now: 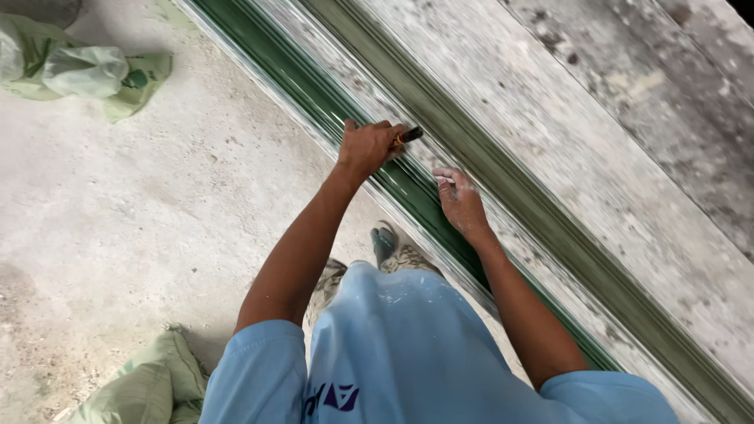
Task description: The person wipes plaster dust and debris off a long workbench using an orange sponge, then brushes dust from green plaster moldings laid on the bench, and finally handles a bowl-shaped mold in a basin of water. The clip starts mid-task with the bench already partly cleaned.
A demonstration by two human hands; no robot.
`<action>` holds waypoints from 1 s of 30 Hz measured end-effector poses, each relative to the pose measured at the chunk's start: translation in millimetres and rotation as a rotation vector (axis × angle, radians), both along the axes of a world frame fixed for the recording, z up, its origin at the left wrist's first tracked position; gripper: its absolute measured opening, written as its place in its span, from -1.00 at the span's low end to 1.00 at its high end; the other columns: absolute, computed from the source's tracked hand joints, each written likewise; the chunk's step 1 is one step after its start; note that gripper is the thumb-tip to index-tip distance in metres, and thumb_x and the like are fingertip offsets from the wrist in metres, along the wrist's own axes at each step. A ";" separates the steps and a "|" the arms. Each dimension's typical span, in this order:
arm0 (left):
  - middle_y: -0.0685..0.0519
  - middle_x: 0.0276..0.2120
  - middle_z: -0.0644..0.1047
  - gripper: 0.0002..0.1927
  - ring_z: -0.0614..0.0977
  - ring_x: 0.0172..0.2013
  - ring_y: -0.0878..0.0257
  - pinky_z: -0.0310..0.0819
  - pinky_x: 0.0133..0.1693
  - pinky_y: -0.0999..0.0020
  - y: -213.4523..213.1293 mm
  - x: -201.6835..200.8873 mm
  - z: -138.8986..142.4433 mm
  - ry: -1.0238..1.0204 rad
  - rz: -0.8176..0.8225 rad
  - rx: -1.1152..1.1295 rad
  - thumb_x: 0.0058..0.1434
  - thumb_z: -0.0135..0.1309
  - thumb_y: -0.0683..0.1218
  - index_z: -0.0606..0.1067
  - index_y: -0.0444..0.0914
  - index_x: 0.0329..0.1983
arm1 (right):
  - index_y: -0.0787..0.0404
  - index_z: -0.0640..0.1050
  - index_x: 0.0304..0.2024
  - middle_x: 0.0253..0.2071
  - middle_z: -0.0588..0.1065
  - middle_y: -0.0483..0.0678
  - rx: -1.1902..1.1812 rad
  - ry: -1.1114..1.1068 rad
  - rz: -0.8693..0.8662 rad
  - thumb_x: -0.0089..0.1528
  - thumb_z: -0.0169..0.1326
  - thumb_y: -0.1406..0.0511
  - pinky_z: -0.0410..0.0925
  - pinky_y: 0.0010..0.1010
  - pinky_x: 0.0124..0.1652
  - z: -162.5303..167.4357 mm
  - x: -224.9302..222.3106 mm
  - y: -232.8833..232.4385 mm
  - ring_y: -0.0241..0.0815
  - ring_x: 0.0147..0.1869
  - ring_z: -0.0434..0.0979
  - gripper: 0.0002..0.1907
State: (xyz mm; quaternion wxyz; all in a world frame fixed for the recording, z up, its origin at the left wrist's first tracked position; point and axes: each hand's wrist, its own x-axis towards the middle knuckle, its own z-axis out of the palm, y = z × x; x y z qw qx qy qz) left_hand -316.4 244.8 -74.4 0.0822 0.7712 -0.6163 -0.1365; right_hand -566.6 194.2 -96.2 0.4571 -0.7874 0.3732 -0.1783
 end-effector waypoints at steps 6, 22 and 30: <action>0.18 -0.17 0.60 -0.55 0.68 -0.19 0.17 0.29 0.04 -0.19 -20.6 157.7 -4.8 -0.022 0.066 0.015 0.26 0.20 0.16 0.46 0.20 0.23 | 0.13 0.49 0.14 0.24 0.48 0.07 -0.141 0.062 0.130 0.41 -0.03 0.21 0.27 -0.11 0.26 -14.5 108.4 -25.1 0.18 0.34 0.40 -0.71; 0.11 -0.14 0.62 -0.58 0.69 -0.30 0.09 0.32 -0.06 -0.10 -63.4 522.1 9.8 -0.099 -0.017 -0.055 0.28 0.21 0.17 0.49 0.13 0.20 | 0.11 0.48 0.18 0.22 0.49 0.09 0.011 0.326 -0.089 0.42 -0.07 0.13 0.32 -0.07 0.20 12.5 353.2 -25.8 0.19 0.30 0.45 -0.65; 0.02 -0.25 0.63 -0.55 0.69 -0.35 0.11 0.46 -0.12 -0.03 -83.8 613.7 13.5 -0.193 0.061 0.102 0.35 0.16 0.31 0.53 -0.07 0.06 | 0.10 0.51 0.18 0.22 0.48 0.14 0.035 0.400 -0.221 0.41 -0.07 0.11 0.38 -0.06 0.06 20.7 359.1 -17.4 0.23 0.21 0.48 -0.63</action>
